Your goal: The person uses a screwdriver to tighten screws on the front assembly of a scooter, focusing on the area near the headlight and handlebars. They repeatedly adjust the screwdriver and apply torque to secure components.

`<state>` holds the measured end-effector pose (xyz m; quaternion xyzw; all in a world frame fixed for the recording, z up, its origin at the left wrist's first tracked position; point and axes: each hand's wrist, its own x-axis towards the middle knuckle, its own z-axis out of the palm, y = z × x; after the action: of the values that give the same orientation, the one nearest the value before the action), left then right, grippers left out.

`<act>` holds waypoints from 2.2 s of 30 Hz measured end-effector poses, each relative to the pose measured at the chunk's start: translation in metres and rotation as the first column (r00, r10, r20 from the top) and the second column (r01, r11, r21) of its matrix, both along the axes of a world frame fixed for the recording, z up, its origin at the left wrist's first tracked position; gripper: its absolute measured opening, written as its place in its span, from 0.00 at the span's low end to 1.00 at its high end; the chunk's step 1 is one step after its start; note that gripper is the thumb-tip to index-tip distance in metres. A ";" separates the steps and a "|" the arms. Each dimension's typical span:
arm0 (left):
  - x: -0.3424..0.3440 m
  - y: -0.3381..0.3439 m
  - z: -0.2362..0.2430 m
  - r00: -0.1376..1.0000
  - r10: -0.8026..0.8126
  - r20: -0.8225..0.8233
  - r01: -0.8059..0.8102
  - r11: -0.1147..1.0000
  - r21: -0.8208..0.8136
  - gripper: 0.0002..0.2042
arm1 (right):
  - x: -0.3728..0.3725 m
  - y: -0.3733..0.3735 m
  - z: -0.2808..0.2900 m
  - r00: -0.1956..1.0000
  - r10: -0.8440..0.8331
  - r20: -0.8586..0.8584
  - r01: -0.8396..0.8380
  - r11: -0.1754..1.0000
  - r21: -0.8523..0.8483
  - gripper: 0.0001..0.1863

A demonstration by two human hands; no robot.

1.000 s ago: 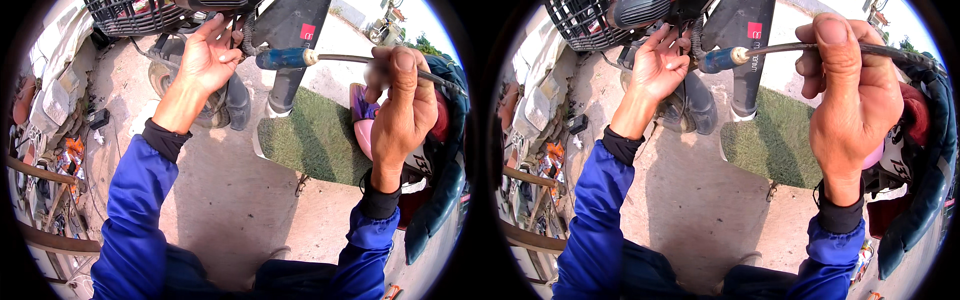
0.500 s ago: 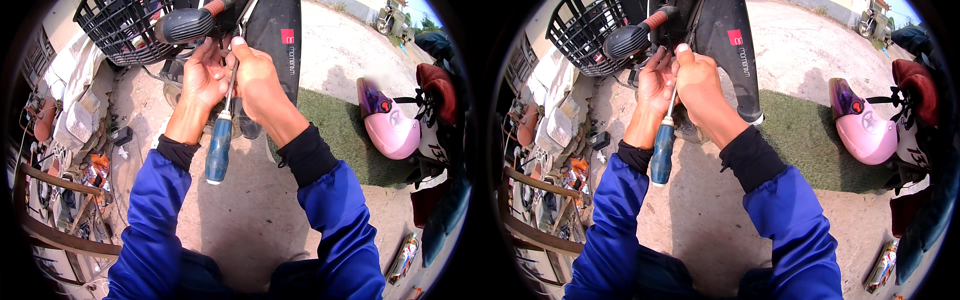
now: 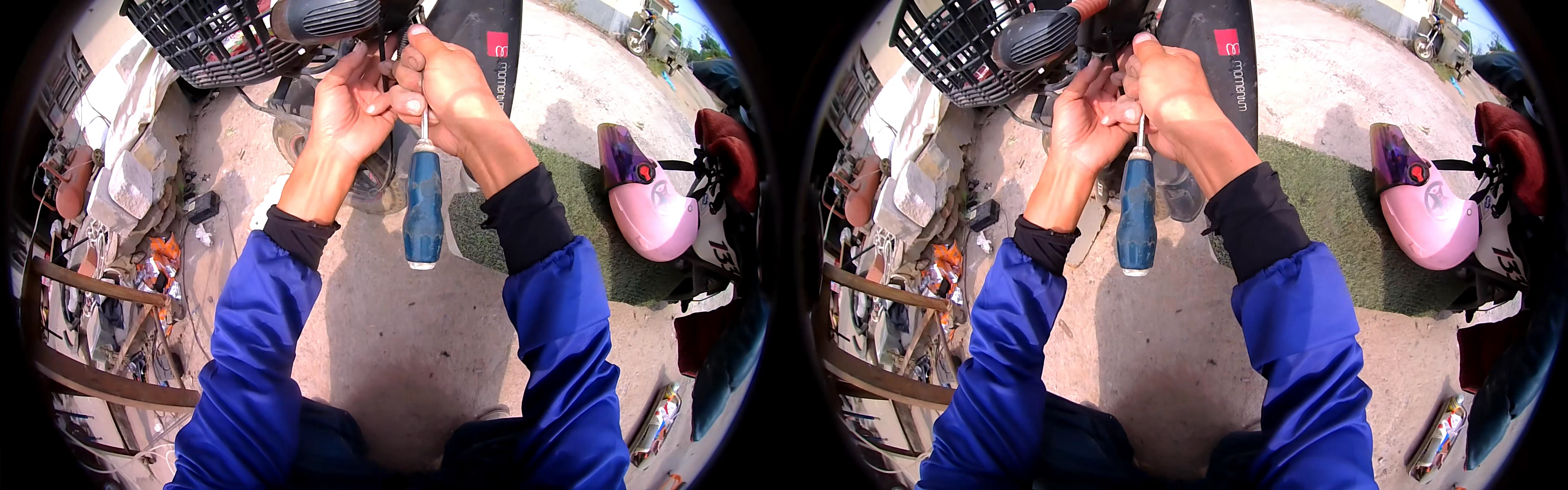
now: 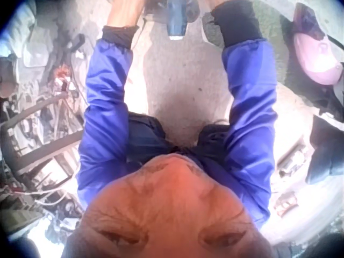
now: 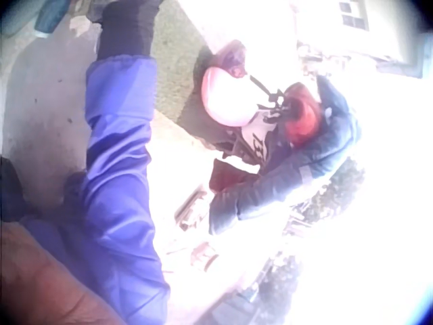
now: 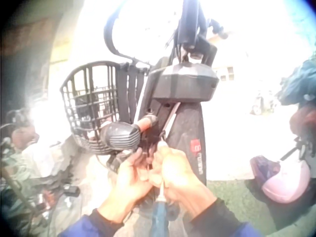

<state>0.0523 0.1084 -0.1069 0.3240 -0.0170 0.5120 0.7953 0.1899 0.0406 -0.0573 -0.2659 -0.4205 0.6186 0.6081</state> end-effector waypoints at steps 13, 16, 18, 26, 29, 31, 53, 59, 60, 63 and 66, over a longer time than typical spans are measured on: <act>0.007 -0.013 -0.004 0.999 0.043 -0.013 -0.040 0.990 0.136 0.10 | -0.001 0.004 -0.005 0.993 -0.052 0.107 0.048 0.998 0.034 0.22; -0.001 -0.040 0.002 0.861 0.442 -0.251 -0.373 0.885 0.281 0.18 | -0.006 0.002 -0.012 0.996 0.054 0.070 -0.060 0.993 0.100 0.19; 0.001 -0.044 -0.005 0.768 0.485 -0.417 -0.325 0.857 0.400 0.19 | 0.006 -0.011 -0.018 0.993 0.098 0.068 -0.102 0.993 0.060 0.18; -0.062 -0.038 -0.020 0.573 0.648 -0.502 -0.119 0.672 0.731 0.17 | -0.050 -0.044 -0.026 0.961 0.085 0.264 -0.117 0.987 0.106 0.17; -0.090 -0.051 -0.006 0.593 0.572 -0.567 -0.079 0.742 0.666 0.16 | -0.060 -0.030 -0.027 0.981 0.078 0.177 -0.106 0.982 0.155 0.16; -0.113 -0.067 -0.004 0.475 0.648 -0.596 -0.099 0.712 0.695 0.18 | -0.065 -0.023 -0.026 0.994 0.029 0.103 -0.041 0.992 0.121 0.15; -0.134 -0.149 0.011 0.257 0.918 -0.303 -0.144 0.346 0.927 0.26 | -0.074 0.004 -0.034 0.988 -0.031 -0.150 0.057 0.984 0.169 0.14; -0.130 -0.146 0.004 0.054 0.993 -0.109 -0.015 0.110 0.994 0.26 | -0.067 0.008 -0.027 0.980 0.020 -0.196 0.011 0.988 0.154 0.16; -0.127 -0.148 0.005 0.041 0.996 -0.082 -0.013 0.083 0.996 0.26 | -0.066 0.011 -0.025 0.976 0.046 -0.213 -0.013 0.988 0.153 0.16; -0.121 -0.155 0.004 0.002 0.992 -0.128 -0.002 0.128 0.992 0.26 | -0.061 0.012 -0.028 0.973 0.112 -0.200 -0.078 0.982 0.171 0.18; -0.114 -0.160 -0.002 -0.124 0.987 -0.102 0.128 0.118 0.985 0.28 | -0.057 0.009 -0.031 0.988 0.032 -0.150 -0.009 0.988 0.156 0.19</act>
<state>-0.0622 -0.0518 -0.1093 0.8359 0.3676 0.4075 -0.0143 0.1333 0.0496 -0.0883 -0.1657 -0.4225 0.6088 0.6507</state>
